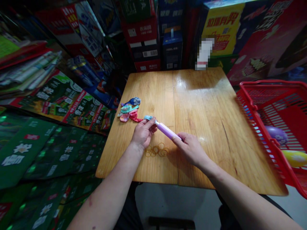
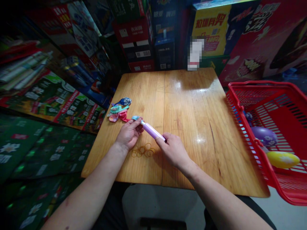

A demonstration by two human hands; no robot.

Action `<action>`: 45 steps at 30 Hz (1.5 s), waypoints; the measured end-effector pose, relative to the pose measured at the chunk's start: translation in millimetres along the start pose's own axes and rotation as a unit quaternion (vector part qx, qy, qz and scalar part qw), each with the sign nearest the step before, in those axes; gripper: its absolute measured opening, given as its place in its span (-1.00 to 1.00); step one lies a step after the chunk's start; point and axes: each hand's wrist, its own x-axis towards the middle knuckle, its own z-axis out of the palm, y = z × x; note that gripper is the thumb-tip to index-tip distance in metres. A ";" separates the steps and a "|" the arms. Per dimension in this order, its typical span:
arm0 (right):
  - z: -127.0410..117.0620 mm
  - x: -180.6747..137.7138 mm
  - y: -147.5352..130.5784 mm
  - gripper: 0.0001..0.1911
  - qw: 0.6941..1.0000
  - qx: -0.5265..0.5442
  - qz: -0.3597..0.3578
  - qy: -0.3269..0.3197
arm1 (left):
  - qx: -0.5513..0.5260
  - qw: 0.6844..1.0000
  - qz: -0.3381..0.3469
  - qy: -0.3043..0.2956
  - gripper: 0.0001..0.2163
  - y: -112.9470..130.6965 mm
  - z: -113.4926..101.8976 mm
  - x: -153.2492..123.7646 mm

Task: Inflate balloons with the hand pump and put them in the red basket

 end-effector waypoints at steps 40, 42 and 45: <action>-5.0 -0.1 -2.5 -0.62 1.000 0.024 -0.018 -0.004 | -0.015 0.996 0.012 -0.085 -0.80 21.3 -3.0 -11.1; -3.9 -0.3 -2.0 -0.64 1.000 0.018 -0.017 -0.002 | -0.039 0.995 -0.006 -0.087 -0.81 22.3 -3.8 -10.6; -2.6 -0.7 -0.4 -0.67 1.000 0.021 -0.020 0.000 | -0.043 0.995 -0.014 -0.086 -0.79 21.6 -5.5 -10.2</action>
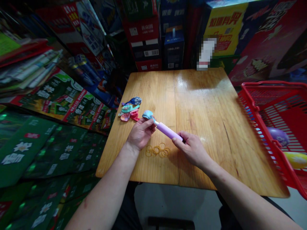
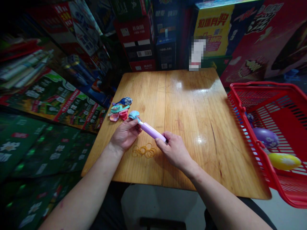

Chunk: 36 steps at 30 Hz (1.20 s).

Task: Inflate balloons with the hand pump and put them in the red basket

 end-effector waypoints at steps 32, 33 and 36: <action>-11.0 7.0 5.6 -0.76 0.999 0.039 -0.024 0.027 | 0.063 0.996 -0.043 -0.037 -0.79 -5.6 -2.7 -6.3; -12.6 7.7 6.6 -0.76 0.998 0.042 -0.024 0.026 | 0.075 0.995 -0.050 -0.050 -0.78 -5.5 -2.6 -7.3; -15.8 10.0 8.6 -0.76 0.998 0.058 -0.025 0.026 | 0.067 0.993 -0.070 -0.074 -0.75 -5.3 -0.8 -10.9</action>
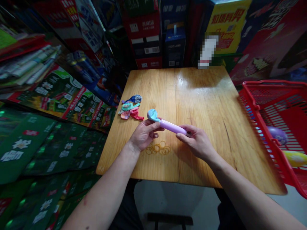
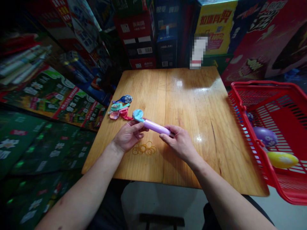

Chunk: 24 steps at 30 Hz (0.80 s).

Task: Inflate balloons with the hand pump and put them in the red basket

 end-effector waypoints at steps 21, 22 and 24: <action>-30.9 15.7 5.7 -0.65 0.893 0.432 0.125 -0.014 | -0.144 0.977 0.131 0.091 -0.77 27.6 -3.6 3.1; -27.0 14.8 5.6 -0.64 0.888 0.440 0.127 -0.022 | -0.134 0.981 0.118 0.075 -0.76 21.7 -0.9 0.9; -17.5 12.4 4.8 -0.61 0.862 0.485 0.139 -0.044 | -0.113 0.989 0.078 0.047 -0.76 7.9 4.7 -2.8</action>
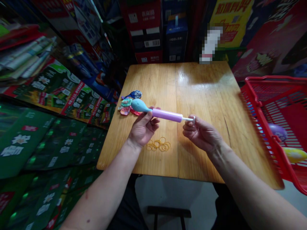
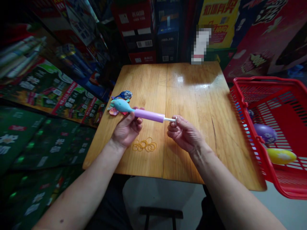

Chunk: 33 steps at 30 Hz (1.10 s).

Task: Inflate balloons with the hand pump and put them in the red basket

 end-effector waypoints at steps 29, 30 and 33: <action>8.2 -3.2 9.3 -0.66 0.999 0.035 0.008 -0.009 | -0.033 0.999 0.031 0.023 -0.84 -10.4 7.2 1.5; 5.8 -3.7 4.8 -0.69 1.000 0.017 -0.003 -0.003 | -0.035 0.998 0.038 0.029 -0.85 -5.9 6.4 3.4; -2.3 -5.1 -6.9 -0.74 0.997 -0.051 -0.050 0.030 | -0.035 0.996 0.068 0.040 -0.84 5.2 3.3 4.6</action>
